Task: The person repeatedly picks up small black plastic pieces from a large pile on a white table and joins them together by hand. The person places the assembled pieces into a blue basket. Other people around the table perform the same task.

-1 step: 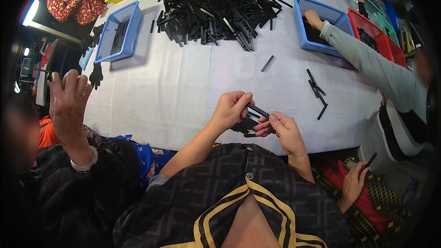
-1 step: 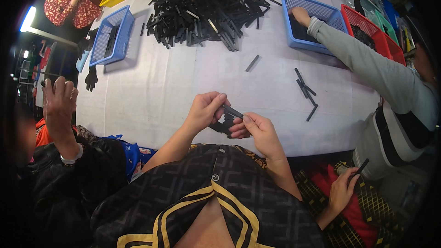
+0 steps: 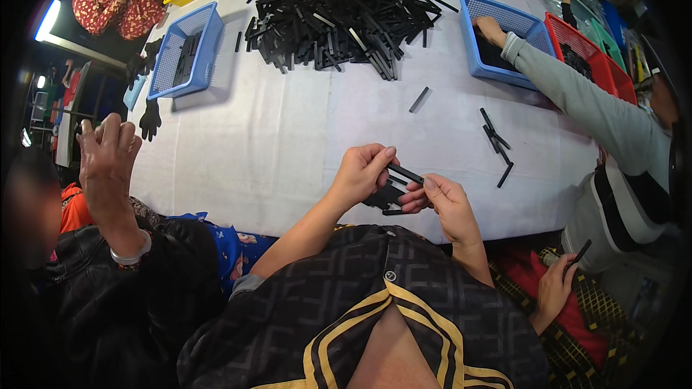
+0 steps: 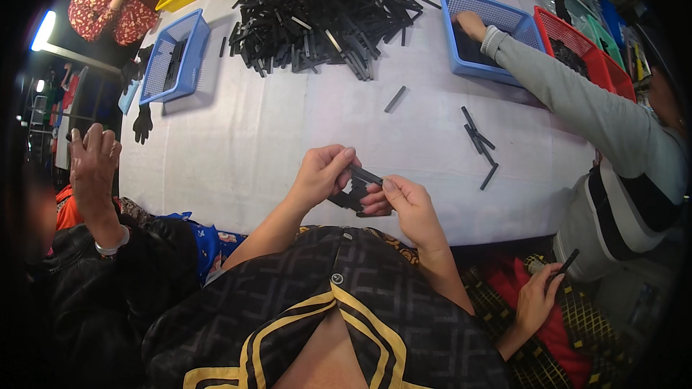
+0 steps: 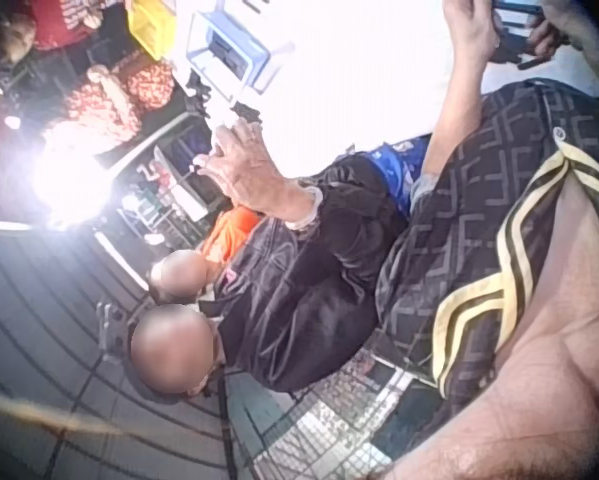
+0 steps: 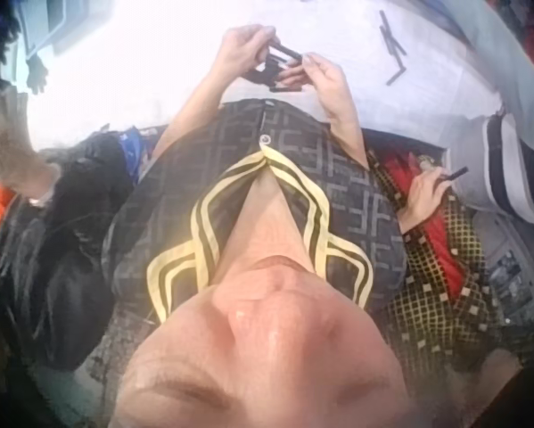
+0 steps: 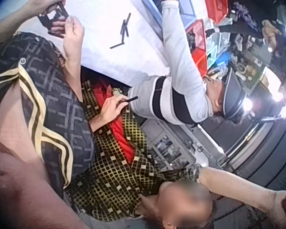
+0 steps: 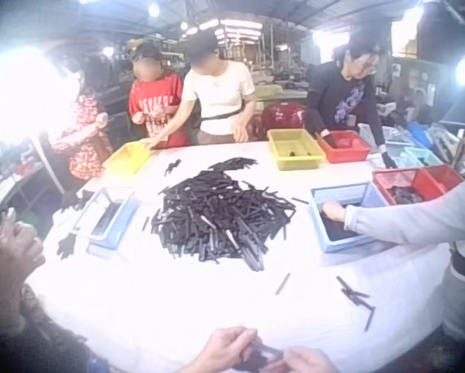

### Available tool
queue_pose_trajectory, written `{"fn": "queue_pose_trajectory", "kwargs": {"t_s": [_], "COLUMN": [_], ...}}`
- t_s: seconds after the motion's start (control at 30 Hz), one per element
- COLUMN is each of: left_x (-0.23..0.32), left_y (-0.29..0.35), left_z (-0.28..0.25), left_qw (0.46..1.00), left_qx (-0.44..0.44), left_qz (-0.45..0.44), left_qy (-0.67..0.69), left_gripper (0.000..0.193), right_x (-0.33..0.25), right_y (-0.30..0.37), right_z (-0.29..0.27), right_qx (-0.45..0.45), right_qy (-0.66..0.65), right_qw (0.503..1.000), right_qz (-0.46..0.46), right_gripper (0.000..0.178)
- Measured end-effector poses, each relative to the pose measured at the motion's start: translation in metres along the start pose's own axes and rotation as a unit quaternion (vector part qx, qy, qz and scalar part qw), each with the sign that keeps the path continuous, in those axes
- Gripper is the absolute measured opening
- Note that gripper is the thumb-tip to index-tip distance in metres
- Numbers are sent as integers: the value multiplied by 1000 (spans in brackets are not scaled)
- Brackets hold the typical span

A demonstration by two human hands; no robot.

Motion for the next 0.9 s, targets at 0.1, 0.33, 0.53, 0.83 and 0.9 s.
{"fn": "queue_pose_trajectory", "kwargs": {"t_s": [0.1,0.33,0.53,0.83,0.9], "left_x": [1,-2,1,1,-1], "left_y": [6,18,15,18,18], "left_z": [4,17,16,16,15], "left_qw": [1000,998,997,997,997], "left_qx": [-14,-65,-74,-74,-74], "left_qz": [-14,-18,-15,-31,-30], "left_qy": [-3,15,15,10,11], "left_gripper": [29,24,24,26,26], "right_x": [-6,-22,-26,-23,-22], "right_y": [2,11,10,12,11], "right_z": [-4,-4,-4,-4,-5], "right_qx": [34,96,102,108,108], "right_qy": [37,103,109,103,104], "right_qw": [998,985,981,982,983], "right_qz": [-41,-102,-125,-112,-108], "right_gripper": [33,32,31,30,30]}}
Point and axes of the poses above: each hand's wrist, its own y-axis away from the middle knuckle, its own z-axis out of the palm, x = y × z, the point moved 4 cm from there along -y, towards the middle knuckle, and after that the axes turned 3 degrees about x, right-handed, at the moved point
